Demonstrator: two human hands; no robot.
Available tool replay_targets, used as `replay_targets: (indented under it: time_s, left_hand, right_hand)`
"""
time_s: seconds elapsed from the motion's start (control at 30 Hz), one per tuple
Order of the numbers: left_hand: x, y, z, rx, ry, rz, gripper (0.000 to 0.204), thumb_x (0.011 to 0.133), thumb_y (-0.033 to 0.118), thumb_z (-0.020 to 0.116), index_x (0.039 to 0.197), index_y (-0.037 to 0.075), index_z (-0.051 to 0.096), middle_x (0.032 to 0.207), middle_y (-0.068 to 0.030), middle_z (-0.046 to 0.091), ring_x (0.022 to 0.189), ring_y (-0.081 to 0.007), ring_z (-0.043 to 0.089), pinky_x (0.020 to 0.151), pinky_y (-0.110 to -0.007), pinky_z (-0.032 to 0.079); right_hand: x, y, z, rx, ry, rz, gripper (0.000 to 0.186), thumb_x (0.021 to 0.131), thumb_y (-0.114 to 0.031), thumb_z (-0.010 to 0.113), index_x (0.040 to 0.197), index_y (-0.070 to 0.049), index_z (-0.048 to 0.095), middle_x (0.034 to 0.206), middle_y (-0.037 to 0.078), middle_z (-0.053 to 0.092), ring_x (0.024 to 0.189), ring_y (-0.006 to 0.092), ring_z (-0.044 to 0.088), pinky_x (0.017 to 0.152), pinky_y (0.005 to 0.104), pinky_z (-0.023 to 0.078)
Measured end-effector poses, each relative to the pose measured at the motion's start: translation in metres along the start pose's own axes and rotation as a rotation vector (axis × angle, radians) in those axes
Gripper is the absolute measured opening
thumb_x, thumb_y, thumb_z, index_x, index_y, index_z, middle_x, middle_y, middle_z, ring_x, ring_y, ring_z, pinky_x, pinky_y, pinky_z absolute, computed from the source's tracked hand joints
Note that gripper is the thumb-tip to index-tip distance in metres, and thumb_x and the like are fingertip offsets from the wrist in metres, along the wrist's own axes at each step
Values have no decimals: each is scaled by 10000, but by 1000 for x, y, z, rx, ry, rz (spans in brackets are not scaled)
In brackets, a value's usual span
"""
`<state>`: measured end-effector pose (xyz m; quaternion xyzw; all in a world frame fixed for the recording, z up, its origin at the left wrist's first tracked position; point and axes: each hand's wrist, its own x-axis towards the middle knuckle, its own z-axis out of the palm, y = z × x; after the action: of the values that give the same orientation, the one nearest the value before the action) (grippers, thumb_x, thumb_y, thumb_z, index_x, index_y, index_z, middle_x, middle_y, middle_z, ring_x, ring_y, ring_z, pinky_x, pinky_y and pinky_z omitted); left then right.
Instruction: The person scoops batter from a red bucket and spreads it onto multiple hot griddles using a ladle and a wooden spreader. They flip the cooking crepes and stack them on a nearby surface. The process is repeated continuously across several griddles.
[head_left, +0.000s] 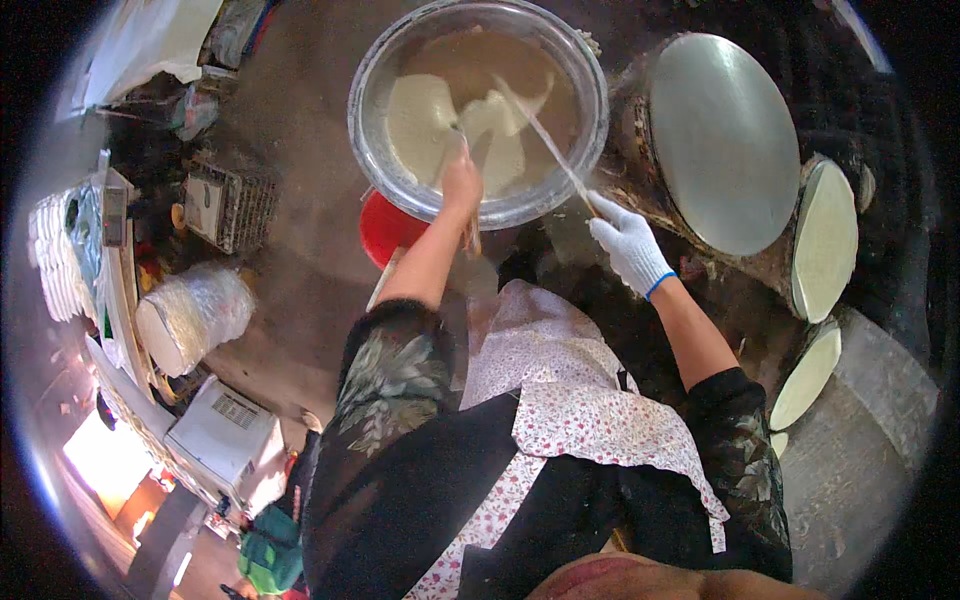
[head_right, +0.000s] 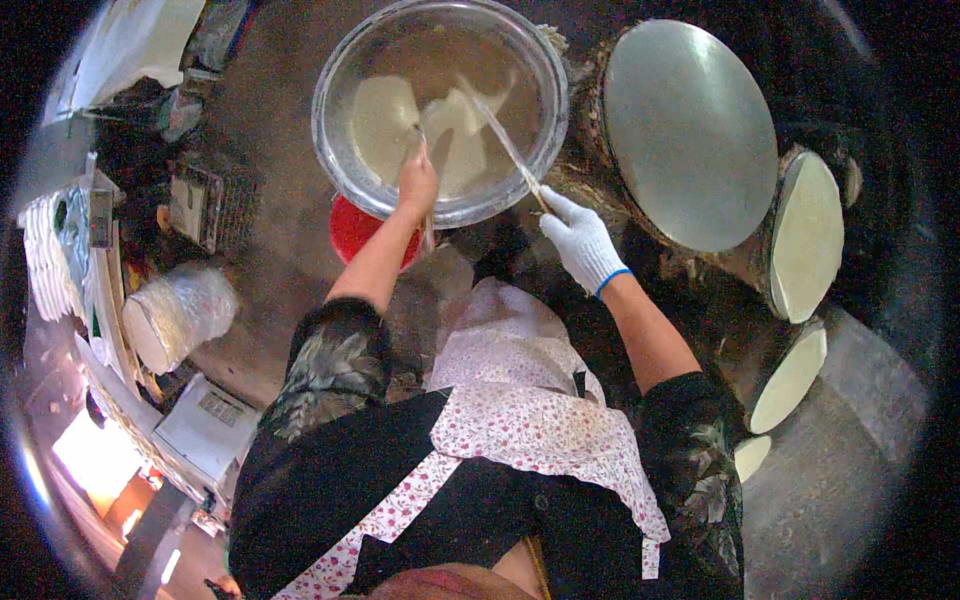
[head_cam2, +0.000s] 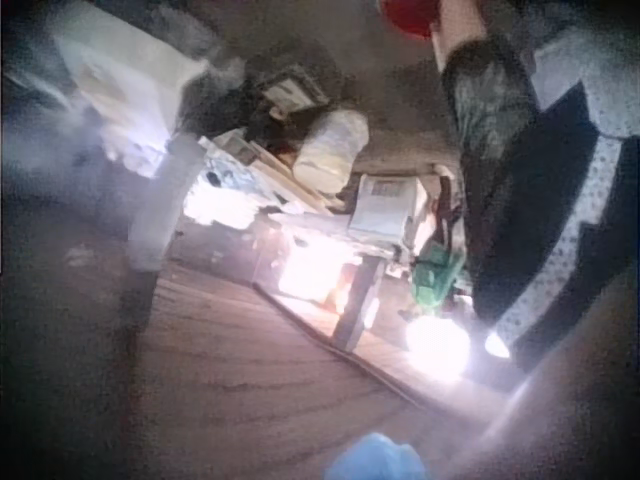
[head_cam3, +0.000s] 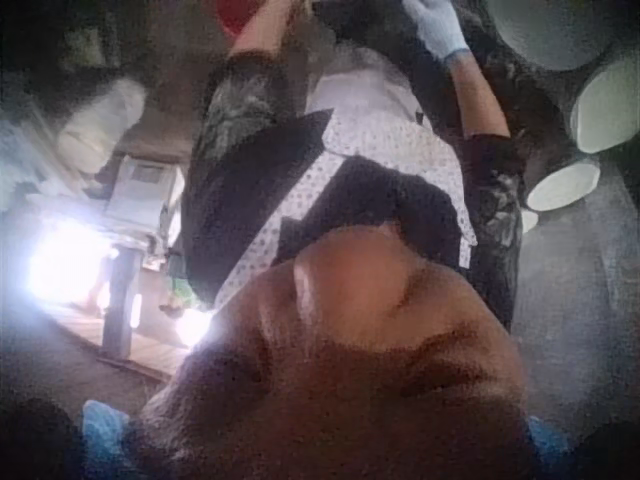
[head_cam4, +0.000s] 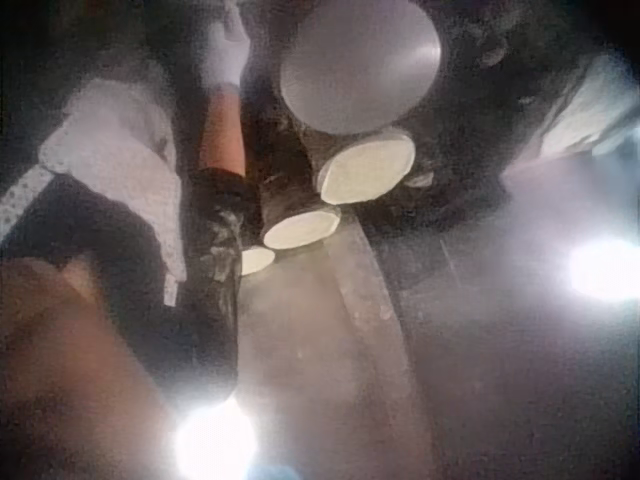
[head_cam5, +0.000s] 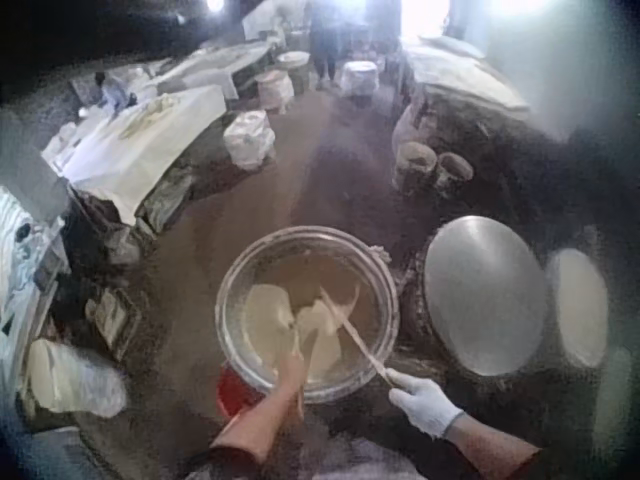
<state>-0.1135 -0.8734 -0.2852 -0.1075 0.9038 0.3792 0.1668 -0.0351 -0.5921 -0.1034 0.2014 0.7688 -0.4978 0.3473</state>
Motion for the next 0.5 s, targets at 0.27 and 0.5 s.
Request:
replay_targets:
  time_s: [0.27, 0.5]
  left_hand:
    - [2, -15, -20, -810, -93, -480, 355, 1072, 181, 526, 1407, 131, 631, 709, -57, 560, 514, -169, 501, 494, -291, 479]
    - [-47, 30, -6, -2422, -571, -853, 184, 1069, 143, 501, 889, 122, 476, 678, 53, 445, 507, -33, 428, 432, -221, 409]
  right_hand:
    - [76, -20, 55, -160, 3, -336, 478, 993, -229, 580, 1440, -62, 614, 1223, 247, 736, 1096, 312, 741, 975, 370, 539]
    - [-2, 12, 82, -43, 24, -140, 552, 973, -230, 621, 1474, -4, 573, 1372, 263, 674, 1295, 346, 656, 1092, 357, 475]
